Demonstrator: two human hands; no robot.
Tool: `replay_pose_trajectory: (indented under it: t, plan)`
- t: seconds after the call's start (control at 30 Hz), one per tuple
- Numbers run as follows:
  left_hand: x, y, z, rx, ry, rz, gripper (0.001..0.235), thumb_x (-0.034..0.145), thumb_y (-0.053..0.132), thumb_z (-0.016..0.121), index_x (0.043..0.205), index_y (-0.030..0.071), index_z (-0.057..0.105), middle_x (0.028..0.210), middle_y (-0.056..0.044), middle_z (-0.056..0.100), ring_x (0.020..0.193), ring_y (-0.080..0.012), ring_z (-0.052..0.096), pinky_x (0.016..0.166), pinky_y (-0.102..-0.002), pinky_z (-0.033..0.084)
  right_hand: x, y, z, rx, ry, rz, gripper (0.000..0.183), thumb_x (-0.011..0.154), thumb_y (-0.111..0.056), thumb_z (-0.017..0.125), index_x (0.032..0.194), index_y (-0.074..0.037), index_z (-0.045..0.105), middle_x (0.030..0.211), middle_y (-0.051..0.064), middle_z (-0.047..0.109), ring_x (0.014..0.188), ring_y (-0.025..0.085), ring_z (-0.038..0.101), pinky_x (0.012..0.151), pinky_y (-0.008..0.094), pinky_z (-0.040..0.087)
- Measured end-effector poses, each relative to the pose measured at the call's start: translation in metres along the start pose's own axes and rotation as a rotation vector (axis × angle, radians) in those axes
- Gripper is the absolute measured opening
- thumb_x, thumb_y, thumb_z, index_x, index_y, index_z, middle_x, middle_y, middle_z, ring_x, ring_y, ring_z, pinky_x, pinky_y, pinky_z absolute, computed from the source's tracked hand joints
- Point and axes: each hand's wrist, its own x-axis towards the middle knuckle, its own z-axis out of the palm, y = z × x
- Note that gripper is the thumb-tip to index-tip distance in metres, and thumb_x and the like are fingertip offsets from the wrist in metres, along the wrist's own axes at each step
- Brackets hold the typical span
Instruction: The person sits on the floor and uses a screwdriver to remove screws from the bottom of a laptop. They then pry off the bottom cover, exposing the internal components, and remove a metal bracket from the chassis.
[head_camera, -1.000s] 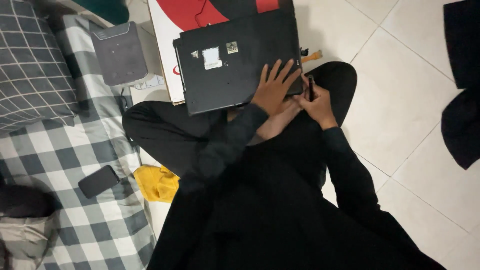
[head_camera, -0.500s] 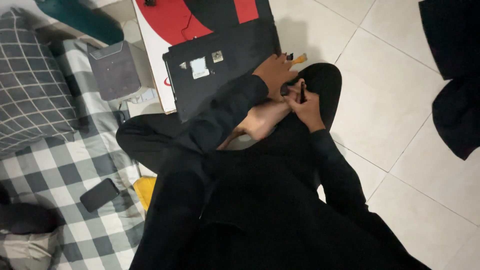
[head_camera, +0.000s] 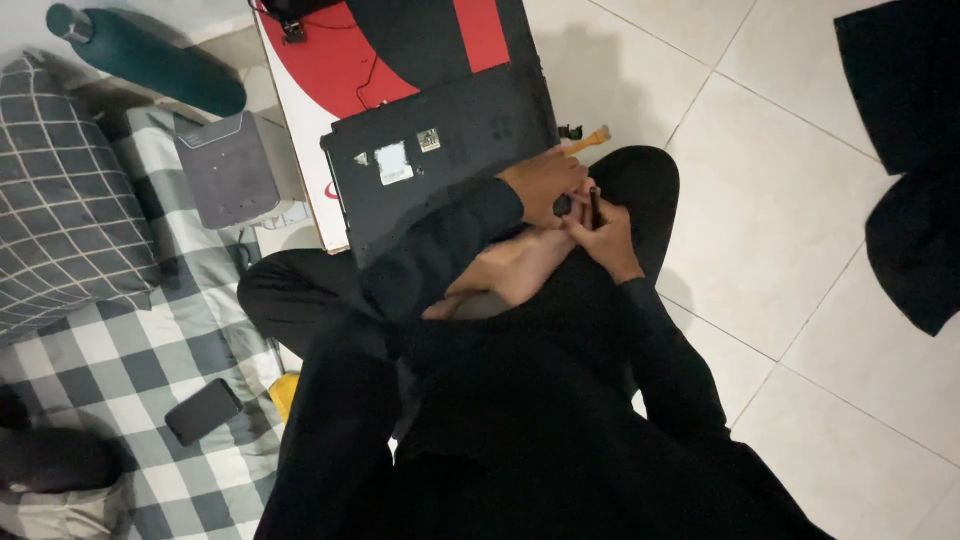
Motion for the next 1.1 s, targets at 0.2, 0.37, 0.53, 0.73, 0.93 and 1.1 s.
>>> replay_pose_trajectory:
  t: [0.2, 0.37, 0.53, 0.73, 0.93, 1.1]
  plan:
    - [-0.006, -0.009, 0.006, 0.135, -0.012, -0.061, 0.081, 0.071, 0.048, 0.084, 0.131, 0.004, 0.054, 0.119, -0.028, 0.060, 0.115, -0.0463, 0.060, 0.120, -0.062, 0.027, -0.005, 0.036, 0.005, 0.086, -0.036, 0.011, 0.018, 0.087, -0.014, 0.083, 0.081, -0.009, 0.067, 0.058, 0.006, 0.061, 0.056, 0.013, 0.053, 0.055, 0.029, 0.043]
    - [-0.009, -0.011, 0.007, 0.249, -0.088, -0.136, 0.097, 0.069, 0.057, 0.080, 0.144, 0.004, 0.048, 0.128, -0.024, 0.059, 0.124, -0.0438, 0.057, 0.122, -0.058, 0.030, -0.005, 0.054, 0.006, 0.142, -0.053, -0.007, 0.018, 0.083, -0.005, 0.082, 0.095, -0.009, 0.069, 0.059, 0.007, 0.062, 0.057, 0.014, 0.058, 0.062, 0.028, 0.049]
    - [-0.002, -0.024, 0.031, 0.232, -0.041, -0.161, 0.102, 0.070, 0.071, 0.073, 0.142, 0.001, 0.055, 0.130, -0.025, 0.061, 0.124, -0.0423, 0.058, 0.123, -0.058, 0.027, 0.008, 0.003, 0.010, 0.156, -0.054, -0.011, 0.030, 0.079, -0.002, 0.081, 0.105, -0.008, 0.067, 0.059, 0.007, 0.060, 0.060, 0.015, 0.059, 0.068, 0.030, 0.051]
    - [0.002, -0.070, 0.103, 0.252, 0.145, -0.046, 0.124, 0.073, 0.100, 0.046, 0.145, -0.001, 0.053, 0.131, -0.024, 0.062, 0.122, -0.0421, 0.058, 0.123, -0.062, 0.016, -0.003, 0.028, 0.010, 0.153, -0.038, -0.007, 0.034, 0.079, -0.008, 0.088, 0.106, -0.008, 0.066, 0.063, 0.008, 0.062, 0.063, 0.014, 0.059, 0.069, 0.031, 0.051]
    - [0.005, -0.077, 0.123, 0.312, 0.311, 0.006, 0.124, 0.072, 0.105, 0.040, 0.140, 0.002, 0.057, 0.124, -0.021, 0.065, 0.118, -0.0374, 0.060, 0.121, -0.065, 0.014, -0.005, 0.018, 0.014, 0.121, -0.055, 0.039, 0.043, 0.077, -0.013, 0.090, 0.107, -0.006, 0.060, 0.078, 0.013, 0.063, 0.075, 0.020, 0.059, 0.073, 0.038, 0.051]
    - [0.002, -0.029, 0.077, 0.464, 0.438, 0.012, 0.101, 0.085, 0.094, 0.051, 0.127, 0.003, 0.064, 0.113, -0.016, 0.069, 0.112, -0.0287, 0.063, 0.123, -0.060, 0.019, -0.006, 0.031, 0.015, 0.122, -0.063, 0.016, 0.042, 0.083, -0.016, 0.090, 0.107, -0.005, 0.058, 0.088, 0.015, 0.065, 0.082, 0.021, 0.061, 0.076, 0.040, 0.051]
